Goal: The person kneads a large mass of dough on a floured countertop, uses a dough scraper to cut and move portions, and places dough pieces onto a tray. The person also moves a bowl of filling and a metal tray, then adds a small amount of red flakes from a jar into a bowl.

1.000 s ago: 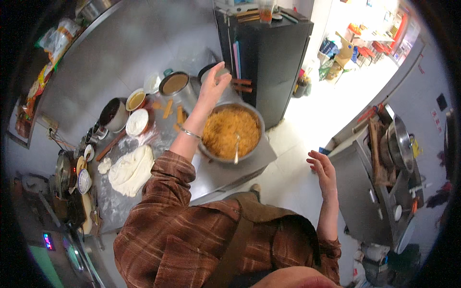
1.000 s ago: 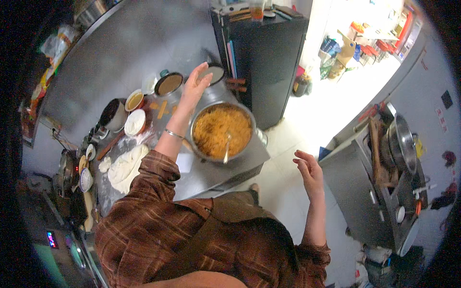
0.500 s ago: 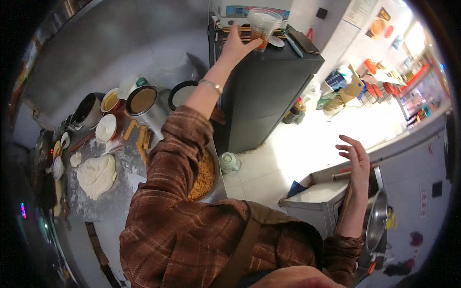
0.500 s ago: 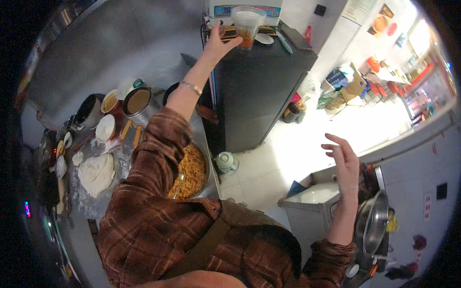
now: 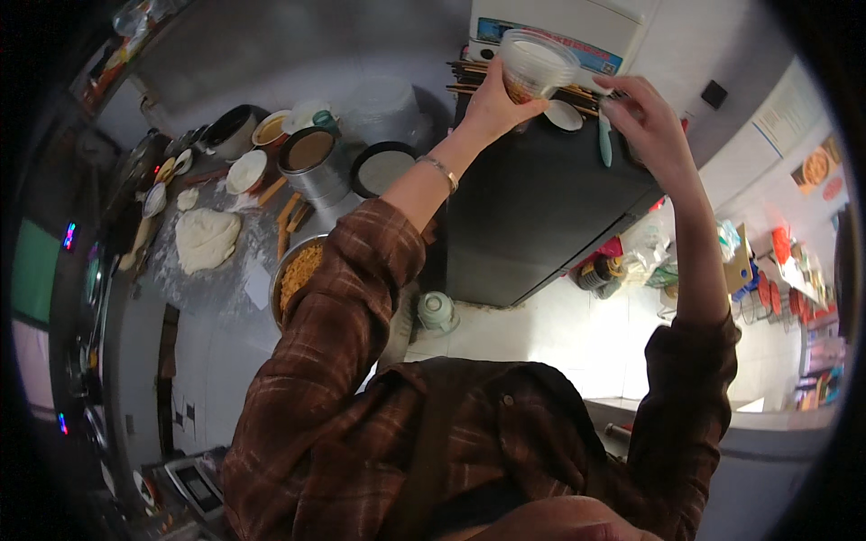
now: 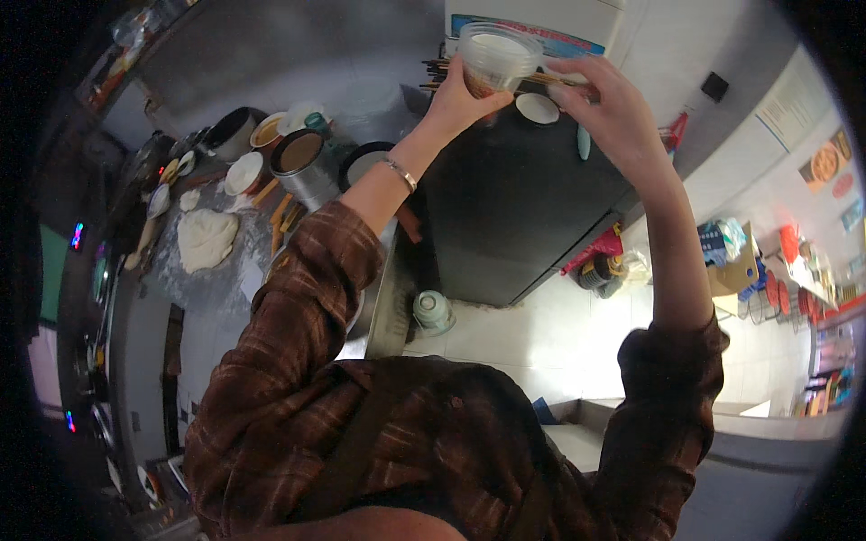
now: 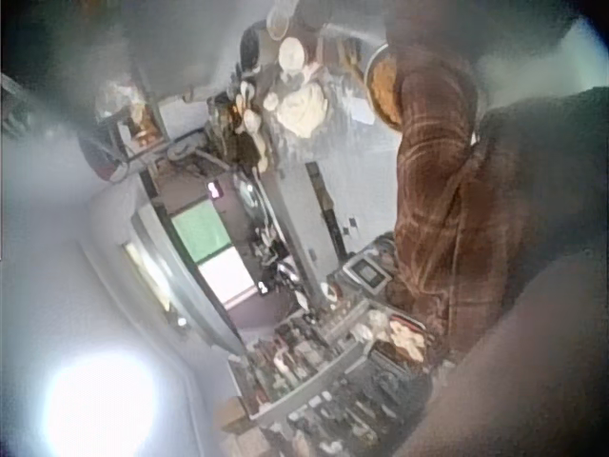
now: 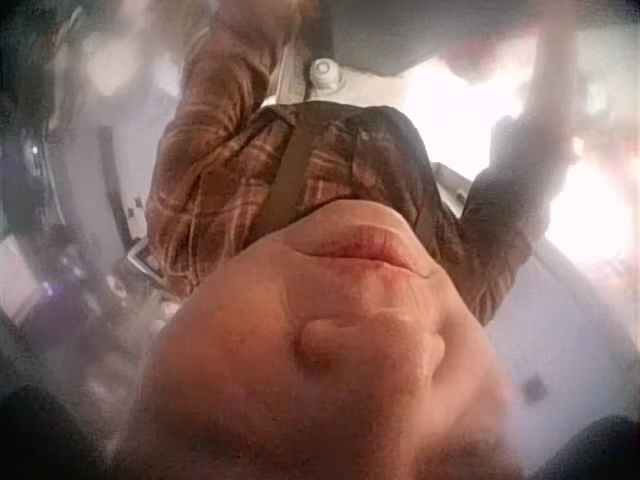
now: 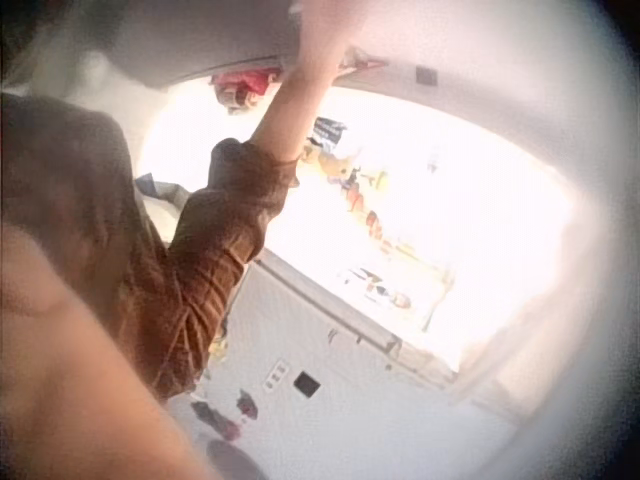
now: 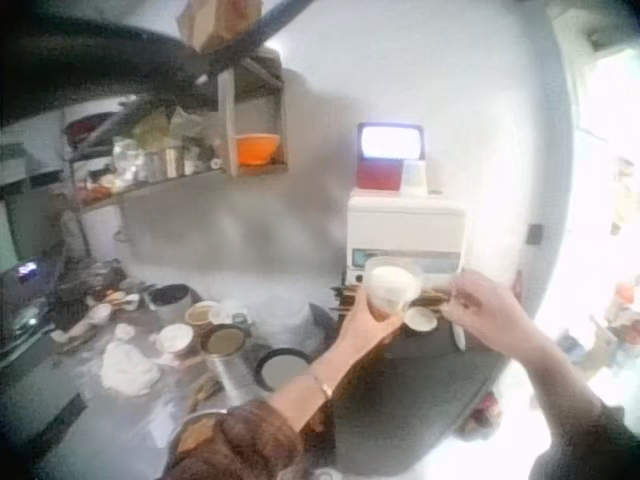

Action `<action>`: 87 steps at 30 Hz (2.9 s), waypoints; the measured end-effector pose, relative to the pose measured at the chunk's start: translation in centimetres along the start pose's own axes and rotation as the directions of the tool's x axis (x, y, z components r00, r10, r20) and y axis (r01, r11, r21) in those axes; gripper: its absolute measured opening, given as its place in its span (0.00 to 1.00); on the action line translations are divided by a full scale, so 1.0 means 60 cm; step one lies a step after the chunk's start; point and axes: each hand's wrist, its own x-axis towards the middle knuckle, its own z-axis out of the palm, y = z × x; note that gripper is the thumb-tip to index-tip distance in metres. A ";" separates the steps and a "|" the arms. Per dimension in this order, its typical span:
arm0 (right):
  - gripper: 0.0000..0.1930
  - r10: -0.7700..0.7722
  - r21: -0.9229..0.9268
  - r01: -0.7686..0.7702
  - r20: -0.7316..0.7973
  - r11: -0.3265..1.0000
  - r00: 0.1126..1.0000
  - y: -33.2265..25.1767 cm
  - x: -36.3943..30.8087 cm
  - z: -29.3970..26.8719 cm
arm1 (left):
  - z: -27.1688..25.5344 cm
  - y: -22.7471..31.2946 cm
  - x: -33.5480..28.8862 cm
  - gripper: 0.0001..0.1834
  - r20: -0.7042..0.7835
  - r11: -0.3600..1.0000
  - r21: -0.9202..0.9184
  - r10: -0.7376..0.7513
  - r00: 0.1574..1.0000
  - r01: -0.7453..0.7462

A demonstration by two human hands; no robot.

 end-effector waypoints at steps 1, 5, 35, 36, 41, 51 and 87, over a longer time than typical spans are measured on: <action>0.15 -0.029 -0.033 0.030 0.020 0.999 0.999 0.008 0.026 0.006 | -0.005 0.010 -0.003 0.49 -0.029 0.999 0.028 0.046 0.999 -0.045; 0.13 -0.208 -0.198 0.204 0.001 0.959 0.978 0.023 0.073 0.034 | -0.031 0.038 -0.017 0.49 0.003 0.995 0.055 0.084 0.996 -0.084; 0.05 -0.462 -0.060 0.486 0.228 0.872 0.857 0.017 0.136 -0.010 | -0.060 0.117 -0.057 0.54 -0.173 0.940 0.336 0.128 0.977 -0.063; 0.04 -0.468 -0.087 0.495 0.217 0.865 0.856 0.016 0.134 -0.010 | -0.059 0.118 -0.055 0.54 -0.167 0.943 0.324 0.128 0.978 -0.068; 0.05 -0.497 -0.153 0.518 0.154 0.842 0.854 0.014 0.124 -0.012 | -0.056 0.122 -0.049 0.53 -0.186 0.922 0.347 0.245 0.952 -0.169; 0.07 -0.561 -0.153 0.562 0.053 0.813 0.826 0.025 0.126 -0.019 | -0.056 0.120 -0.049 0.48 -0.173 0.855 0.472 0.326 0.929 -0.212; 0.10 -0.139 -0.078 0.141 0.036 0.987 0.990 0.135 -0.090 -0.039 | 0.095 0.059 -0.235 0.61 0.470 0.871 -0.454 0.057 0.881 0.186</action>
